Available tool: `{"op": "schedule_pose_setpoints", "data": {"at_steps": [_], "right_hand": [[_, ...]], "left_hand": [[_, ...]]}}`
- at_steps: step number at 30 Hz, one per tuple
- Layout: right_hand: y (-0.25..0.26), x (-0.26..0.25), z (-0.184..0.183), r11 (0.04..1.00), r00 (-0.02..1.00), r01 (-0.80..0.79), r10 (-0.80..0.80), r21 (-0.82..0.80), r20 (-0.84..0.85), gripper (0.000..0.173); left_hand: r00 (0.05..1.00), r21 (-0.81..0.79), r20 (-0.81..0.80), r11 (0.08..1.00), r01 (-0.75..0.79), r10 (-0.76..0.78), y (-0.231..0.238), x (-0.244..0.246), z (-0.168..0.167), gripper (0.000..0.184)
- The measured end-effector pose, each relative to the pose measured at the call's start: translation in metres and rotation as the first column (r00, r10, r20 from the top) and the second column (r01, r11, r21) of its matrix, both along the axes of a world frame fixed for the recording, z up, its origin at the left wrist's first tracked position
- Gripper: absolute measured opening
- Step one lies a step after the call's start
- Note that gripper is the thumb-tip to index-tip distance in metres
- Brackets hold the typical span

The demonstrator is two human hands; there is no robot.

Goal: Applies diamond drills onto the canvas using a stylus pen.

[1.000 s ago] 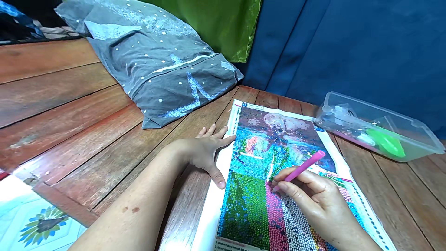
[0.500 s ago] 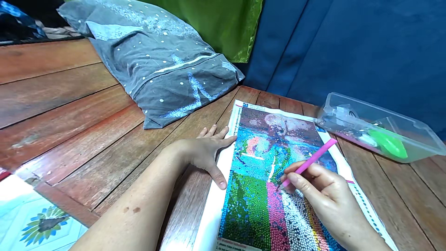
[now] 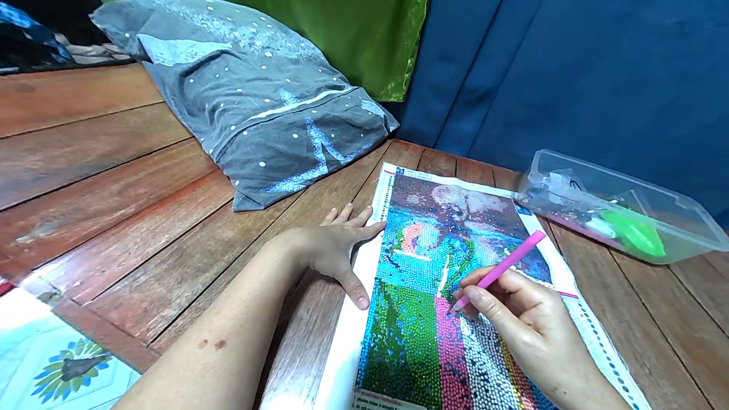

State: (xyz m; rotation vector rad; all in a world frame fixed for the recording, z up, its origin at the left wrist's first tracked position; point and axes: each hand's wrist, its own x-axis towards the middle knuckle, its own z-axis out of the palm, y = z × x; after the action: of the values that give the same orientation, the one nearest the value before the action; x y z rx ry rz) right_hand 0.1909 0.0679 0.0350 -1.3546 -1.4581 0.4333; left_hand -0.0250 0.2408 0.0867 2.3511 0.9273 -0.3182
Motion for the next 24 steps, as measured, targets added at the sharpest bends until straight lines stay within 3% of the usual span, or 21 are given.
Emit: {"op": "schedule_pose_setpoints", "data": {"at_steps": [24], "right_hand": [[0.0000, -0.0010, -0.0016, 1.000, 0.997, -0.024, 0.025, -0.015, 0.067, 0.016]], "left_hand": [[1.000, -0.001, 0.000, 1.000, 0.006, -0.006, 0.0001, 0.0001, 0.0008, 0.128]]}}
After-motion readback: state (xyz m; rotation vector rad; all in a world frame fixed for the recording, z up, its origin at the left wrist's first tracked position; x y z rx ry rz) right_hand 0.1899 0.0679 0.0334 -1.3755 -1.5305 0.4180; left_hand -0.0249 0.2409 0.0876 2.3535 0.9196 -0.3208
